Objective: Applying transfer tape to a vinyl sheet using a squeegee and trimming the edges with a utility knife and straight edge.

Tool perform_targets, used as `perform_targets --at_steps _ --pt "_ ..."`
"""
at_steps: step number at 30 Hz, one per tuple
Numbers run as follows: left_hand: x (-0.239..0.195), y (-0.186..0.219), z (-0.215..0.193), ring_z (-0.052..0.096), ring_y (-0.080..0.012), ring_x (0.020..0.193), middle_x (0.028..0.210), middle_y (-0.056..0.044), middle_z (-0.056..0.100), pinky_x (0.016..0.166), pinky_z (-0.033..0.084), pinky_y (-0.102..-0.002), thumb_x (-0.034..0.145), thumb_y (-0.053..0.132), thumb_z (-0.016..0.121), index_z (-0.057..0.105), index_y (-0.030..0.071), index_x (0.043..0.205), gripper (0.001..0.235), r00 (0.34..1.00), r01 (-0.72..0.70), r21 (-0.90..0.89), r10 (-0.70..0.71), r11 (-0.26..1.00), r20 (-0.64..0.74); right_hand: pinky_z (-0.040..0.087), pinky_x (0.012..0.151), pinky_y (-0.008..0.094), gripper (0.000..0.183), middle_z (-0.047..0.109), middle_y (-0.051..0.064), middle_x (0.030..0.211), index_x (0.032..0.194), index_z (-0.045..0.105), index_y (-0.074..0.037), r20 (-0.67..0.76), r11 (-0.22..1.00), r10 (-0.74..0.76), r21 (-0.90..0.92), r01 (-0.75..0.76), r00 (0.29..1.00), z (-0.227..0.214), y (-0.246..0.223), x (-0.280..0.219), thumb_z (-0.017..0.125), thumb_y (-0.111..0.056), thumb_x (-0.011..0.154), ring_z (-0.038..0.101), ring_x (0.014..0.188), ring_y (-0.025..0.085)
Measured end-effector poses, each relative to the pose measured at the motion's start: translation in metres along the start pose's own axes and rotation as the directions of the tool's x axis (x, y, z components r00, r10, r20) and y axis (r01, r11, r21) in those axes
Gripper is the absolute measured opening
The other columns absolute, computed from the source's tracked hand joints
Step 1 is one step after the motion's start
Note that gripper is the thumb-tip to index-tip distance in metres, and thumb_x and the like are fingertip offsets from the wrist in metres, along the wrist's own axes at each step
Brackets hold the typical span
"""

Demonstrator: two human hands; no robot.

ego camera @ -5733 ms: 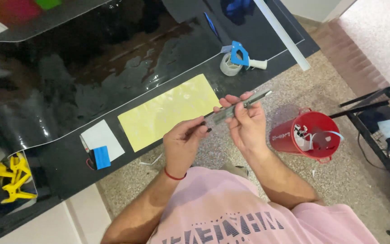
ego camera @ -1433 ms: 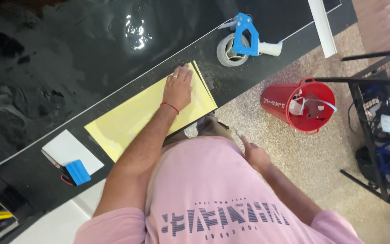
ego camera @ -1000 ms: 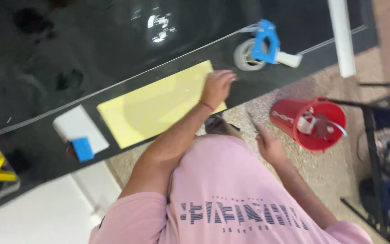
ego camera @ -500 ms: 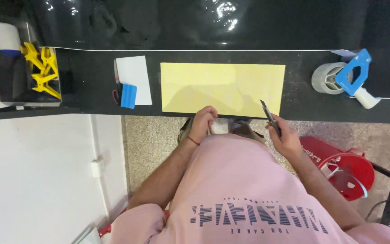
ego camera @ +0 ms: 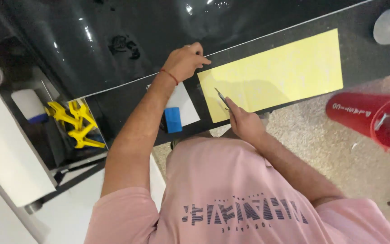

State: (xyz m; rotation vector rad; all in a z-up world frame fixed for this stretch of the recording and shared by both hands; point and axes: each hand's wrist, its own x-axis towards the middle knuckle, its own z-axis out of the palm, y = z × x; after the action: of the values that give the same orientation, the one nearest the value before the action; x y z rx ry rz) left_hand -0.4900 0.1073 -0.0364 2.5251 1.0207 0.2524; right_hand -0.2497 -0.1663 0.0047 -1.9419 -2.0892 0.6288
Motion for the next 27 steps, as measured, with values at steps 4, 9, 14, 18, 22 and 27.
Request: perform_targets --at_steps 4,9,14,18,22,27 --pt "0.041 -0.029 0.022 0.077 -0.0353 0.106 0.115 0.002 0.059 0.098 0.064 -0.046 0.101 0.023 0.082 0.076 0.055 0.137 0.048 0.826 -0.356 -0.002 0.316 0.934 0.466 0.066 0.064 0.058 0.064 0.082 0.017 0.107 0.172 0.051 -0.024 -0.091 0.996 0.083 -0.038 -0.086 0.992 0.045 -0.047 0.023 0.057 -0.027 0.109 0.08 0.073 0.045" --pt "0.044 -0.039 0.011 0.076 -0.0373 0.107 0.111 -0.005 0.061 0.102 0.061 -0.048 0.106 0.037 0.079 0.078 0.037 0.134 0.028 0.794 -0.27 -0.124 0.294 0.955 0.532 0.067 0.057 0.047 0.074 0.08 0.012 0.098 0.174 0.047 -0.018 -0.186 0.981 0.13 -0.115 -0.153 0.974 0.08 -0.076 0.044 0.064 -0.015 0.102 0.081 0.068 0.035" --pt "0.05 -0.041 0.015 0.072 -0.0353 0.112 0.122 -0.001 0.059 0.102 0.06 -0.046 0.105 0.022 0.08 0.078 0.048 0.145 0.048 0.703 -0.367 -0.133 0.368 0.921 0.608 0.065 0.056 0.039 0.073 0.073 0.006 0.094 0.178 0.043 -0.019 -0.156 0.962 0.203 -0.151 -0.226 0.967 0.09 -0.093 0.065 0.058 -0.016 0.106 0.078 0.063 0.028" --pt "0.052 -0.036 0.005 0.072 -0.0337 0.12 0.123 0.001 0.057 0.105 0.06 -0.046 0.102 0.022 0.084 0.075 0.056 0.145 0.055 0.706 -0.324 -0.079 0.296 0.943 0.643 0.066 0.06 0.044 0.072 0.068 0.006 0.095 0.18 0.037 -0.021 -0.038 0.952 0.291 -0.084 -0.293 0.956 0.083 -0.102 0.081 0.054 -0.017 0.11 0.078 0.067 0.03" --pt "0.056 -0.036 0.015 0.071 -0.0289 0.122 0.123 0.004 0.058 0.105 0.059 -0.044 0.1 0.023 0.086 0.074 0.063 0.142 0.059 0.695 -0.284 -0.057 0.247 0.957 0.676 0.067 0.063 0.047 0.076 0.066 0.006 0.096 0.181 0.034 -0.026 -0.011 0.944 0.312 -0.107 -0.312 0.95 0.084 -0.103 0.087 0.056 -0.02 0.109 0.079 0.071 0.033" --pt "0.059 -0.01 -0.019 0.071 -0.0394 0.119 0.129 -0.008 0.063 0.101 0.061 -0.05 0.104 0.015 0.081 0.077 0.044 0.147 0.052 0.688 -0.238 -0.062 0.214 0.969 0.693 0.056 0.051 0.049 0.077 0.063 0.007 0.089 0.182 0.035 -0.017 -0.036 0.959 0.244 -0.14 -0.247 0.969 0.107 -0.087 0.08 0.056 -0.016 0.108 0.065 0.059 0.034"
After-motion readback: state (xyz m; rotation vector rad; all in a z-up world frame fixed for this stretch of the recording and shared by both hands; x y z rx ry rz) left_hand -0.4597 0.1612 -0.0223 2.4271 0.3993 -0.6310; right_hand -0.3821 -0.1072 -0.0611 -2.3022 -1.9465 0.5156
